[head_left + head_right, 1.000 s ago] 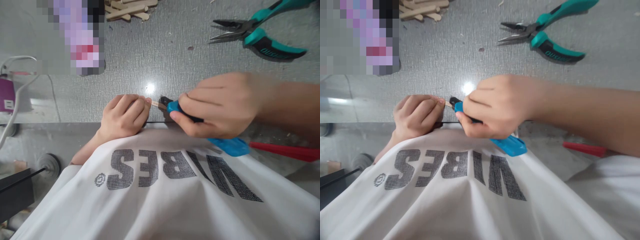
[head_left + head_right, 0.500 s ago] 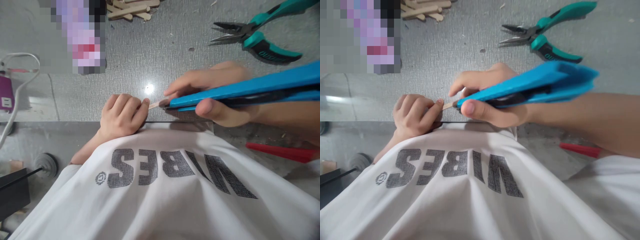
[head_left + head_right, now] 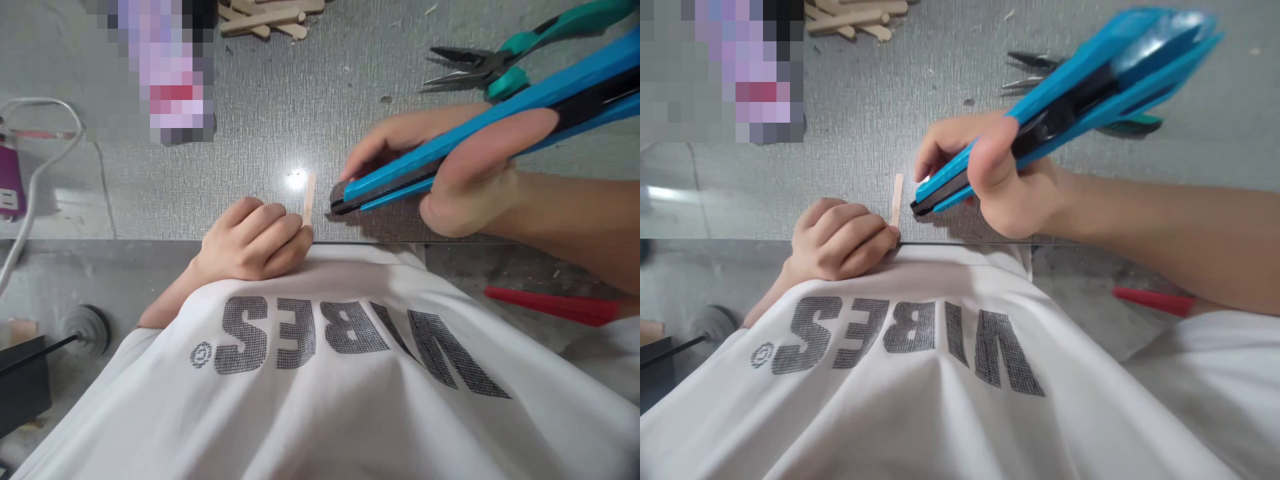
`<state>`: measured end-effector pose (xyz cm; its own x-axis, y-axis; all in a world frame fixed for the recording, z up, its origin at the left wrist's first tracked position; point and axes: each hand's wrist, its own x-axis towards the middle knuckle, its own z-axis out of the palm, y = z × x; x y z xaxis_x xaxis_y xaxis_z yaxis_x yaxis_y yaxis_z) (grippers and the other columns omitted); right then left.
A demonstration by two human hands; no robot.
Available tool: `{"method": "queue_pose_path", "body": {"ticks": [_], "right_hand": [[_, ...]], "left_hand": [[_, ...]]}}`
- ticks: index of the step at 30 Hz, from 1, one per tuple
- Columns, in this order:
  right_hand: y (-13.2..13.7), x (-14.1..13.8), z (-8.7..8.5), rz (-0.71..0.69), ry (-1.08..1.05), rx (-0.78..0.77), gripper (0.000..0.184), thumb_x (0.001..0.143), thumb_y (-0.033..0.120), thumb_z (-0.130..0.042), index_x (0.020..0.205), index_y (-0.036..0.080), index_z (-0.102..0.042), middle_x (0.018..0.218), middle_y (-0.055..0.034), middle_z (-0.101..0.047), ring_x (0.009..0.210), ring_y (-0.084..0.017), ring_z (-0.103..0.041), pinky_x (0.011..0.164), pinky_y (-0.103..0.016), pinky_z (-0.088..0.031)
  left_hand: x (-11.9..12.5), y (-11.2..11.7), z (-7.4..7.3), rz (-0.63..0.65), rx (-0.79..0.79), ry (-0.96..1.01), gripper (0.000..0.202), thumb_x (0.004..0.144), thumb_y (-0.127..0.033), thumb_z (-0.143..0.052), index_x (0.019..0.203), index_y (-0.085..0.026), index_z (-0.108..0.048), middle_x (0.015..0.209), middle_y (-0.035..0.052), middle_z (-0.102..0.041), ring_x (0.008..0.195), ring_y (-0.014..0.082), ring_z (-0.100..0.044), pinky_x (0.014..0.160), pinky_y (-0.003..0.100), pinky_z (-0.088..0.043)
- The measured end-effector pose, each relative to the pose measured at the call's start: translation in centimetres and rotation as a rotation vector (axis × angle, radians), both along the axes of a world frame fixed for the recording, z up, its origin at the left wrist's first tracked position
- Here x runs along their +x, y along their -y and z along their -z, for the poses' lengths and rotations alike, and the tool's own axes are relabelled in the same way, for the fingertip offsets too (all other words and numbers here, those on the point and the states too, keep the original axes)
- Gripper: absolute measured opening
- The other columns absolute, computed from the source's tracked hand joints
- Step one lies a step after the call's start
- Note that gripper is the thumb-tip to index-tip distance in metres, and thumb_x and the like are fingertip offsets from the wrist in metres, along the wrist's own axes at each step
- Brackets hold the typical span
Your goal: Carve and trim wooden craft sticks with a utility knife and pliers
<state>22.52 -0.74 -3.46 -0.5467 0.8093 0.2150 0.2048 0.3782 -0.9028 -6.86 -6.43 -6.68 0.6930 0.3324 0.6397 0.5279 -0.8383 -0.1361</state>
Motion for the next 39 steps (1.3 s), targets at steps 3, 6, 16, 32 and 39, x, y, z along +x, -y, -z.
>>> {"method": "queue_pose_path", "body": {"ticks": [3, 6, 16, 32, 39], "right_hand": [[-0.3, 0.4, -0.3, -0.002, 0.014, 0.115, 0.101, 0.117, 0.100, -0.023, 0.101, 0.024, -0.087, 0.079, 0.0004, -0.077, 0.063, -0.011, -0.069, 0.053, -0.024, -0.049], [-1.6, 1.7, -0.3, -0.051, 0.139, 0.291, 0.053, 0.129, 0.068, -0.050, 0.127, 0.030, -0.087, 0.108, 0.0025, -0.088, 0.092, -0.011, -0.084, 0.077, -0.022, -0.063], [-3.2, 2.8, 0.1, -0.364, 0.289, 0.537, 0.030, 0.123, 0.040, -0.067, 0.150, 0.028, -0.074, 0.136, -0.0040, -0.092, 0.118, -0.017, -0.091, 0.098, -0.025, -0.067], [-3.4, 2.7, 0.5, -0.411, 0.286, 0.483, 0.037, 0.119, 0.042, -0.073, 0.155, 0.034, -0.077, 0.140, -0.0055, -0.092, 0.122, -0.020, -0.091, 0.103, -0.028, -0.070], [-2.4, 2.1, 0.2, -0.313, 0.242, 0.576, 0.027, 0.123, 0.044, -0.067, 0.144, 0.032, -0.078, 0.128, -0.0048, -0.093, 0.113, -0.019, -0.092, 0.097, -0.028, -0.069]], "left_hand": [[-0.2, 0.2, -0.2, -0.050, -0.042, 0.022, 0.018, 0.110, -0.018, -0.083, 0.121, -0.027, -0.073, 0.129, 0.0047, -0.091, 0.112, 0.0238, -0.087, 0.083, 0.041, -0.063], [-0.5, 0.4, -0.9, -0.072, -0.250, -0.026, 0.021, 0.117, -0.021, -0.075, 0.135, -0.030, -0.069, 0.163, 0.0094, -0.083, 0.149, 0.0292, -0.081, 0.102, 0.046, -0.066], [-1.1, 0.0, -1.2, -0.039, -0.525, -0.059, 0.017, 0.122, -0.028, -0.071, 0.137, -0.035, -0.070, 0.169, 0.0080, -0.081, 0.164, 0.0311, -0.073, 0.123, 0.056, -0.059], [-1.2, -0.1, -1.5, -0.030, -0.501, -0.095, 0.015, 0.123, -0.031, -0.071, 0.138, -0.034, -0.072, 0.171, 0.0086, -0.080, 0.163, 0.0294, -0.073, 0.124, 0.054, -0.063], [-1.3, -0.2, -1.5, -0.032, -0.526, -0.104, 0.017, 0.123, -0.032, -0.072, 0.139, -0.034, -0.074, 0.172, 0.0090, -0.079, 0.164, 0.0305, -0.073, 0.127, 0.055, -0.064]]}}
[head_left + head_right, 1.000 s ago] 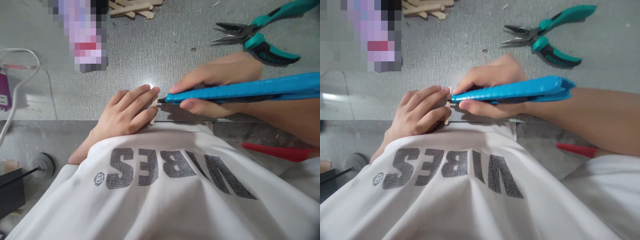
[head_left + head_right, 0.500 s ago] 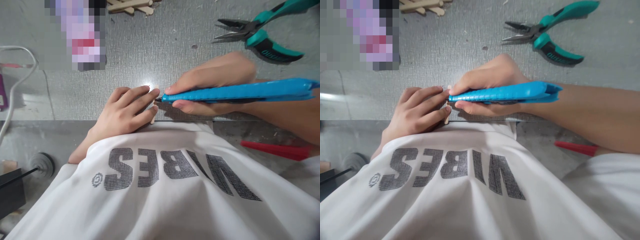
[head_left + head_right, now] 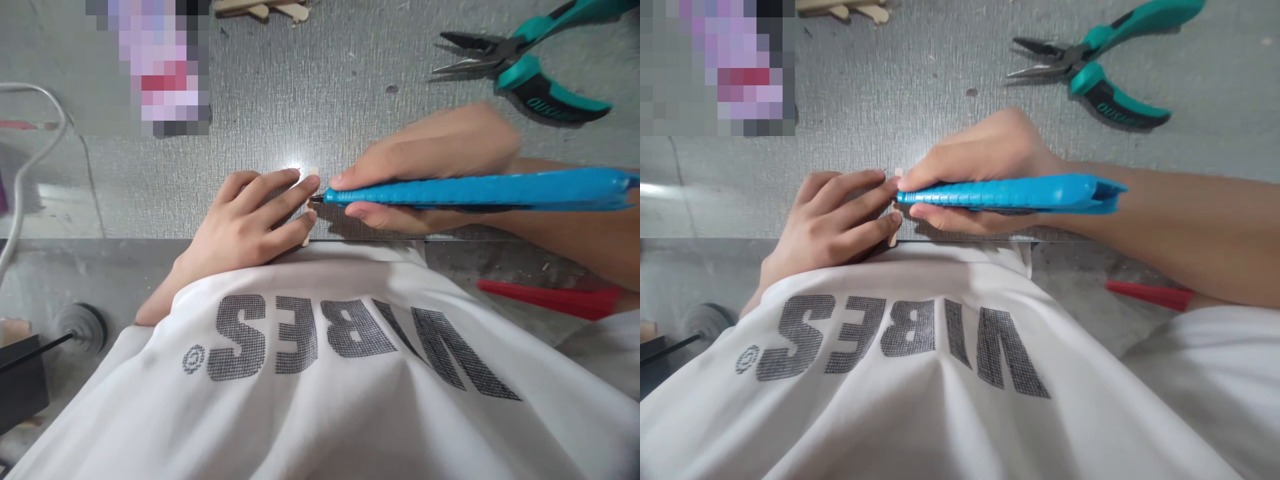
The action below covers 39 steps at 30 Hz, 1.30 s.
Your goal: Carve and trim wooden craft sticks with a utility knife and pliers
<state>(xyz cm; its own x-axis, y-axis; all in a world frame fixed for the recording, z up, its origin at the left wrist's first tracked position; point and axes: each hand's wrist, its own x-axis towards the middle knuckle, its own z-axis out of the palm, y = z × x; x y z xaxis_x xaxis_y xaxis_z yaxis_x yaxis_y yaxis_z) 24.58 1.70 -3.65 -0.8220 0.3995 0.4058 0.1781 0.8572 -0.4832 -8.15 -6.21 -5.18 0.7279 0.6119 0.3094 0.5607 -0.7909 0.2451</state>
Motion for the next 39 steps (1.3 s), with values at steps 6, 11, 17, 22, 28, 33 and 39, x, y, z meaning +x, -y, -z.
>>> {"method": "queue_pose_path", "body": {"ticks": [6, 11, 17, 22, 28, 33, 39], "right_hand": [[-0.1, -0.3, -0.5, -0.073, 0.089, 0.154, 0.029, 0.128, 0.043, -0.055, 0.148, 0.027, -0.069, 0.115, -0.0056, -0.092, 0.096, -0.021, -0.090, 0.075, -0.034, -0.058], [0.1, -1.5, -1.6, -0.084, -0.003, 0.178, 0.017, 0.121, 0.029, -0.067, 0.136, 0.027, -0.072, 0.118, -0.0024, -0.094, 0.098, -0.017, -0.090, 0.080, -0.029, -0.059], [0.0, -2.4, -1.9, -0.044, -0.007, 0.100, 0.014, 0.120, 0.033, -0.066, 0.129, 0.029, -0.077, 0.107, 0.0012, -0.091, 0.090, -0.015, -0.087, 0.082, -0.026, -0.065], [0.3, -2.5, -1.8, 0.010, -0.051, -0.041, 0.021, 0.123, 0.036, -0.064, 0.124, 0.026, -0.083, 0.108, 0.0021, -0.091, 0.092, -0.011, -0.086, 0.088, -0.023, -0.066], [-0.2, -2.2, -1.5, 0.122, -0.023, -0.266, 0.025, 0.120, 0.039, -0.071, 0.124, 0.027, -0.092, 0.109, -0.0003, -0.093, 0.084, -0.012, -0.084, 0.078, -0.024, -0.066], [-0.1, -3.0, -1.9, 0.235, -0.080, -0.496, 0.023, 0.111, 0.038, -0.076, 0.107, 0.025, -0.095, 0.078, 0.0017, -0.083, 0.068, -0.013, -0.075, 0.063, -0.024, -0.060], [0.4, -3.7, -1.9, 0.247, -0.162, -0.694, 0.018, 0.109, 0.026, -0.078, 0.101, 0.020, -0.092, 0.067, 0.0041, -0.075, 0.055, -0.007, -0.065, 0.051, -0.018, -0.049]], "left_hand": [[0.1, 0.1, 0.0, 0.006, -0.002, 0.056, 0.018, 0.123, -0.027, -0.071, 0.139, -0.033, -0.075, 0.172, 0.0094, -0.079, 0.162, 0.0324, -0.074, 0.125, 0.057, -0.064], [0.3, 0.3, -0.1, -0.028, -0.005, 0.013, 0.019, 0.127, -0.034, -0.061, 0.137, -0.033, -0.077, 0.163, 0.0096, -0.085, 0.161, 0.0343, -0.074, 0.122, 0.062, -0.064], [0.4, 0.0, -0.6, -0.013, -0.042, 0.003, 0.019, 0.127, -0.035, -0.060, 0.136, -0.033, -0.077, 0.158, 0.0100, -0.087, 0.159, 0.0337, -0.076, 0.123, 0.061, -0.064], [0.2, 0.1, -0.3, -0.024, -0.084, 0.059, 0.012, 0.123, -0.035, -0.071, 0.134, -0.035, -0.075, 0.170, 0.0090, -0.080, 0.163, 0.0336, -0.073, 0.127, 0.059, -0.060], [0.0, 0.4, 0.3, -0.024, 0.091, 0.071, 0.020, 0.121, -0.031, -0.074, 0.141, -0.034, -0.075, 0.162, 0.0098, -0.081, 0.147, 0.0332, -0.076, 0.116, 0.055, -0.060], [0.2, 0.4, 1.1, -0.110, 0.204, 0.072, 0.010, 0.119, -0.033, -0.077, 0.128, -0.033, -0.078, 0.110, 0.0034, -0.079, 0.103, 0.0250, -0.073, 0.094, 0.047, -0.055], [0.1, 0.3, 0.9, -0.062, 0.158, 0.159, 0.022, 0.118, -0.025, -0.076, 0.138, -0.034, -0.077, 0.099, 0.0006, -0.072, 0.089, 0.0202, -0.066, 0.085, 0.042, -0.047]]}}
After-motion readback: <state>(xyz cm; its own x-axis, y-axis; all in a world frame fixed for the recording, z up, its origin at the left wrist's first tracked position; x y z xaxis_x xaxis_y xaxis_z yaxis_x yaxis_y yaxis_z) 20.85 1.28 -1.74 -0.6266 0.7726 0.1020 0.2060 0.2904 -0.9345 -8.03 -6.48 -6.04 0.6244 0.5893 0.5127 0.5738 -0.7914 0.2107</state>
